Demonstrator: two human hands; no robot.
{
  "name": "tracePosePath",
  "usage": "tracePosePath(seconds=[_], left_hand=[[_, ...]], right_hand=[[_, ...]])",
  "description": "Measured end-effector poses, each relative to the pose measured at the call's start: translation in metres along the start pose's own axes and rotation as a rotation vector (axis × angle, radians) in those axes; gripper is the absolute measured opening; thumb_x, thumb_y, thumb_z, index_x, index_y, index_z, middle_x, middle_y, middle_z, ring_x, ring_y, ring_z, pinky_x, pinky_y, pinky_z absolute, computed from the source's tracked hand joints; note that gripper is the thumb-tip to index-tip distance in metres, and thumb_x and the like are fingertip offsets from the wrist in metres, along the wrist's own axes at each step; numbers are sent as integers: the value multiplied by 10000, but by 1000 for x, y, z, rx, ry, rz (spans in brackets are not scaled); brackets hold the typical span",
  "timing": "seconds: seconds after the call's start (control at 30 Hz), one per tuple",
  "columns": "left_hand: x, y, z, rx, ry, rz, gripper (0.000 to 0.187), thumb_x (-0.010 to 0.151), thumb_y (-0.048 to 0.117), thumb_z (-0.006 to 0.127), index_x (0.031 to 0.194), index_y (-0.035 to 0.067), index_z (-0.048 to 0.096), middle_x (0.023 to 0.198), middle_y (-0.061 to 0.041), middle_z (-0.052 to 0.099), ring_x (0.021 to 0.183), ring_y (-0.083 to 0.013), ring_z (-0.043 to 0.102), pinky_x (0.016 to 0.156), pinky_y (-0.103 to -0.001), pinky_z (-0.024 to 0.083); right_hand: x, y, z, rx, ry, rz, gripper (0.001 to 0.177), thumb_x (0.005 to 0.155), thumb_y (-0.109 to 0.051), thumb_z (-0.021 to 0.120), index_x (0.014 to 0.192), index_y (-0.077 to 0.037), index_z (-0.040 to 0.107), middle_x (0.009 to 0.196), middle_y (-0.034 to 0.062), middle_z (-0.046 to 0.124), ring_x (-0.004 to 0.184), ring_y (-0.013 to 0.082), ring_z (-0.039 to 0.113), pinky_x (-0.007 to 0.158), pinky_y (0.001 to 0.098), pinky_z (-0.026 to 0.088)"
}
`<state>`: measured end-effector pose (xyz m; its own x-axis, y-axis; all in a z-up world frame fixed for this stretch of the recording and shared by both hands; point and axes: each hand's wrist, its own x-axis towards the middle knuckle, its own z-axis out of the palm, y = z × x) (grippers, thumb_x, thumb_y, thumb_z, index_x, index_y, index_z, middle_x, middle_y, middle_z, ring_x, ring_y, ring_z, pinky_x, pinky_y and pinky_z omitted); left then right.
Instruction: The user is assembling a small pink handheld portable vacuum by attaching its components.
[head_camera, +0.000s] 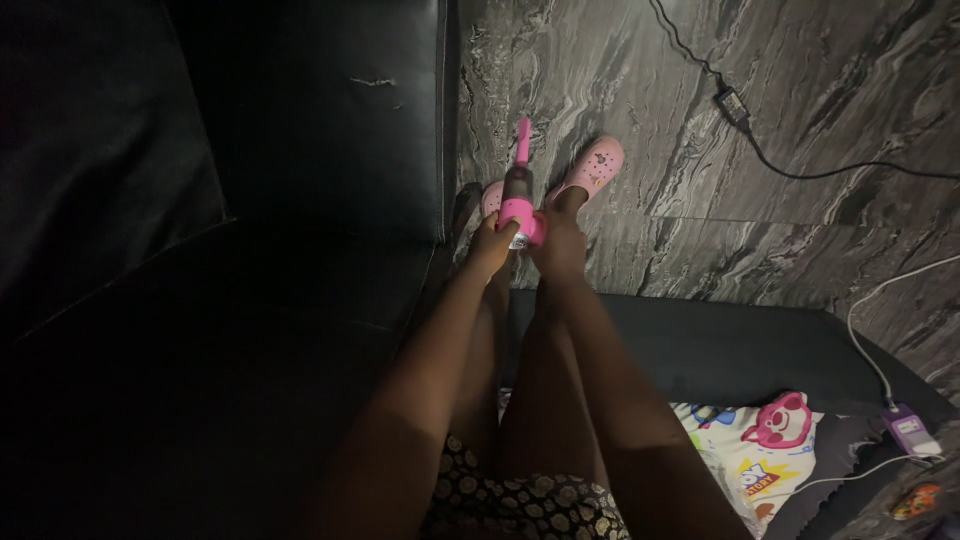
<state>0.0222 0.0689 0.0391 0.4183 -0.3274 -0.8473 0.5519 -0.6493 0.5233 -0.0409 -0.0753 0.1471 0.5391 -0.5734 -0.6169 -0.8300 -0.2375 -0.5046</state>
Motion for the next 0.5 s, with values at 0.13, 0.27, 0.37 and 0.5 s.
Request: tracePosePath(seconds=[0.13,0.27,0.37,0.5], left_hand=[[3,9,8,-35,32,35,380,915,296,692,1204,49,686,995,-52,735,886,-162,676,797,-315,542],[3,22,11,-132,28,23,381,909,261,698,1228,55,671,1012,-28,727,887,-134,667,798,-294,530],[2,34,13,-147,18,25,376,915,255,702,1224,42,680,1000,-29,724,872,-129,660,792,-289,527],[3,47,21,-82,0,19,386,900,259,709,1216,40,684,980,-32,728,844,-132,663,751,-296,526]], right_hand=[[11,17,10,-25,67,-75,447,714,-110,829,1147,-136,724,1062,164,726,968,398,686,836,513,543],[20,10,-3,-64,81,-118,410,736,-96,815,1133,-136,722,1036,152,733,961,387,690,832,517,540],[26,8,-11,-66,54,-96,407,721,-94,821,1114,-132,722,1027,158,730,953,389,688,817,517,535],[33,25,-12,46,2,-60,447,689,-72,799,1121,-120,696,1038,168,726,976,392,690,858,479,552]])
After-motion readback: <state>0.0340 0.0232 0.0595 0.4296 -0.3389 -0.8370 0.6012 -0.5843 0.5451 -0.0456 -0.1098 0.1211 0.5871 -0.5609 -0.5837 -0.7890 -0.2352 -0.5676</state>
